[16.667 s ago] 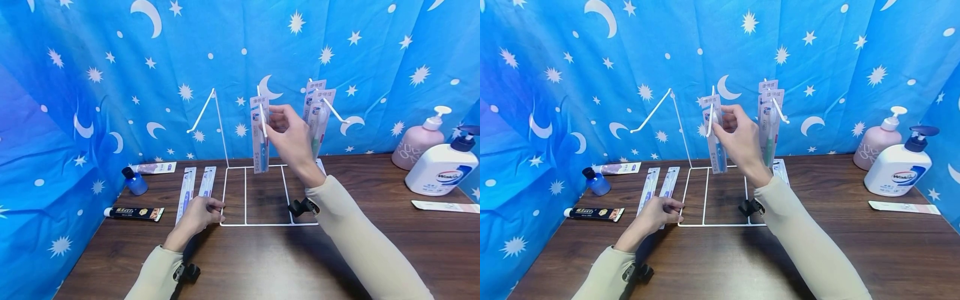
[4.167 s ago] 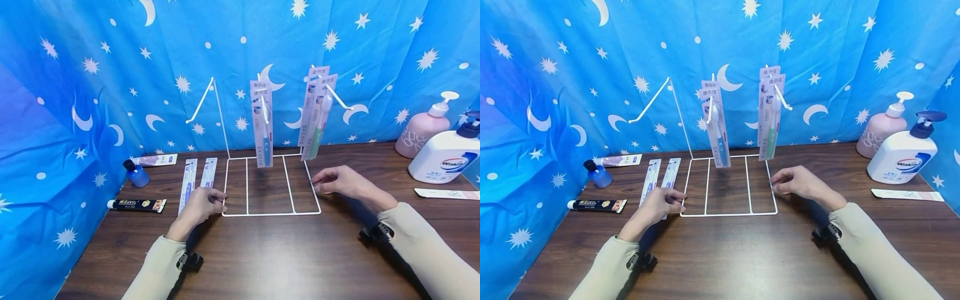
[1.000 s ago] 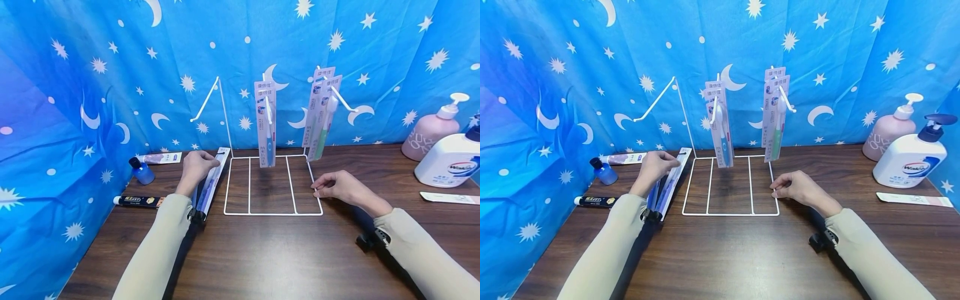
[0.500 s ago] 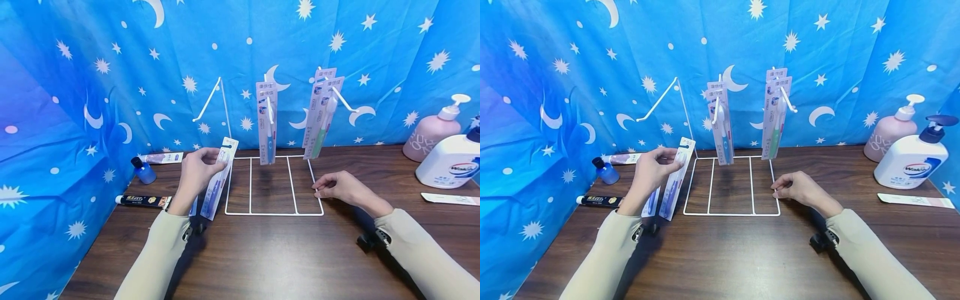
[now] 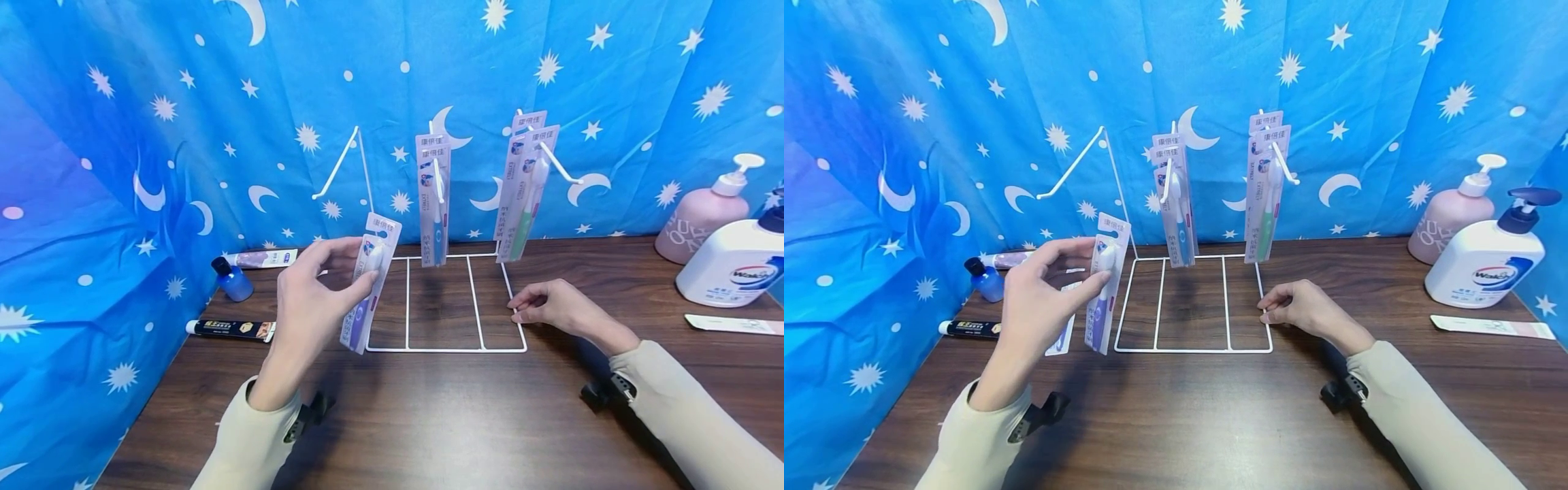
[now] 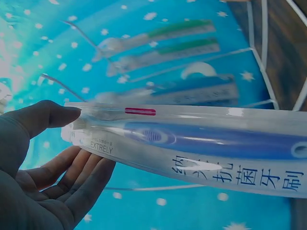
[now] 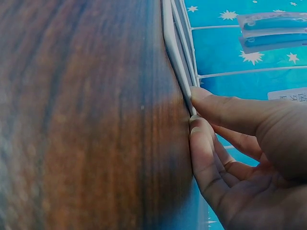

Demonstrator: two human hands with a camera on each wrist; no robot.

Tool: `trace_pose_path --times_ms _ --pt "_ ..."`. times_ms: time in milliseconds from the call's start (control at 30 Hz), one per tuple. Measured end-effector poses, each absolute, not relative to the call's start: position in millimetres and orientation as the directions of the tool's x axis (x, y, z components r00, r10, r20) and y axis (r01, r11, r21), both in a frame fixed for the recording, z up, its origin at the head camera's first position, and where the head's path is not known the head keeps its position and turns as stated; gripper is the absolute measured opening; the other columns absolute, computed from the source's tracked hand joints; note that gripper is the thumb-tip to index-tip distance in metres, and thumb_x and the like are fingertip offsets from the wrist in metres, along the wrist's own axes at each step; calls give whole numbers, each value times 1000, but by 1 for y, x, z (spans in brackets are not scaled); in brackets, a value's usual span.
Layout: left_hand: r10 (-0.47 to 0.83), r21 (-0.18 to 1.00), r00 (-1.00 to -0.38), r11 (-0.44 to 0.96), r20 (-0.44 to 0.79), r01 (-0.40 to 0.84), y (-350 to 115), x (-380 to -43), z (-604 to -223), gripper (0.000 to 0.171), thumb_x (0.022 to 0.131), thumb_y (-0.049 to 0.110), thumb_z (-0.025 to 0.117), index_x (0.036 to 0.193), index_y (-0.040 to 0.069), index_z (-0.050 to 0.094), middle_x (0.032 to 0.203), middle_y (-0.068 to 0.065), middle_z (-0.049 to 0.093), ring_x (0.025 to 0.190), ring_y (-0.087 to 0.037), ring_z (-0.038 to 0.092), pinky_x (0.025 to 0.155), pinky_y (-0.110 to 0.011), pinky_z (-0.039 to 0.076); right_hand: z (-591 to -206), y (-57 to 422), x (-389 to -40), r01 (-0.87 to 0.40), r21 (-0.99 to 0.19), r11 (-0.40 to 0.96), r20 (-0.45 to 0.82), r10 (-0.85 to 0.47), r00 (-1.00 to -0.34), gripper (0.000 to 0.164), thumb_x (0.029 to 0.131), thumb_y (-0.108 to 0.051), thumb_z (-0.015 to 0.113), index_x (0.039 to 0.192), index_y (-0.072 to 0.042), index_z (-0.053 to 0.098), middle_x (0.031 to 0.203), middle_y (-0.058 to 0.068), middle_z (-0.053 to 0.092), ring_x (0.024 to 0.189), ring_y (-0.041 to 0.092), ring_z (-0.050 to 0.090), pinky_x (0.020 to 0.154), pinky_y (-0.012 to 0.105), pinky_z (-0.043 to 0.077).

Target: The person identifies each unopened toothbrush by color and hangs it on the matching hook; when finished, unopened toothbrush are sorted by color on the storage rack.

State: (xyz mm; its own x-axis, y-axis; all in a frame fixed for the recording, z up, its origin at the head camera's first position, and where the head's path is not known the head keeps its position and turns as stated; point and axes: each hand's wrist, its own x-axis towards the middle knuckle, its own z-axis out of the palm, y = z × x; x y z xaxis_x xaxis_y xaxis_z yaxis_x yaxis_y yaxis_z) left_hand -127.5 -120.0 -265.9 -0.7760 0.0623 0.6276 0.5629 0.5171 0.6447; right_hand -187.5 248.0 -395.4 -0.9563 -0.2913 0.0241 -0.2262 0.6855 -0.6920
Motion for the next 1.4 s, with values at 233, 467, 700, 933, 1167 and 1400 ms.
trace_pose_path --times_ms 233,467,700,933,1167,1400 --pt "44 607 -686 427 726 670 -125 -107 -247 41 79 16 81 117 10 68 108 3 67 91 -11 65 78 -29 54 -395 248 -187 -219 -697 683 13 -292 -956 18 82 -14 77 98 -7 73 81 1 68 67 16 53 58 26 43" --pt "-53 630 -663 375 747 680 -129 -98 -229 43 78 4 80 118 1 66 106 -6 69 88 -21 67 78 -31 54 -396 247 -186 -204 -705 679 1 -287 -958 18 83 -13 76 99 -6 74 82 1 68 68 18 53 58 26 43" --pt "-126 673 -676 336 726 659 -128 -89 -214 39 79 -1 78 116 -6 65 103 -19 69 86 -25 67 76 -29 54 -395 247 -187 -211 -708 674 5 -293 -956 18 83 -14 77 99 -6 74 83 1 68 69 17 53 58 26 43" --pt "-134 694 -699 346 703 632 -134 -98 -222 41 78 6 80 117 3 67 104 -10 70 86 -21 66 78 -29 54 -395 247 -187 -211 -706 676 8 -290 -957 19 82 -15 77 99 -7 74 83 0 69 69 17 53 59 26 43" --pt "-149 717 -725 378 672 587 -144 -113 -237 43 78 15 82 118 8 68 105 -2 69 87 -18 66 78 -28 53 -396 247 -187 -204 -705 679 4 -284 -959 18 82 -15 77 99 -7 74 83 0 68 70 18 53 59 27 43" --pt "-145 719 -728 370 670 588 -144 -119 -237 43 78 14 82 118 6 67 108 -3 69 88 -17 66 78 -29 54 -396 248 -187 -222 -705 674 16 -297 -955 17 83 -14 77 98 -7 74 84 0 69 72 18 53 61 26 42"
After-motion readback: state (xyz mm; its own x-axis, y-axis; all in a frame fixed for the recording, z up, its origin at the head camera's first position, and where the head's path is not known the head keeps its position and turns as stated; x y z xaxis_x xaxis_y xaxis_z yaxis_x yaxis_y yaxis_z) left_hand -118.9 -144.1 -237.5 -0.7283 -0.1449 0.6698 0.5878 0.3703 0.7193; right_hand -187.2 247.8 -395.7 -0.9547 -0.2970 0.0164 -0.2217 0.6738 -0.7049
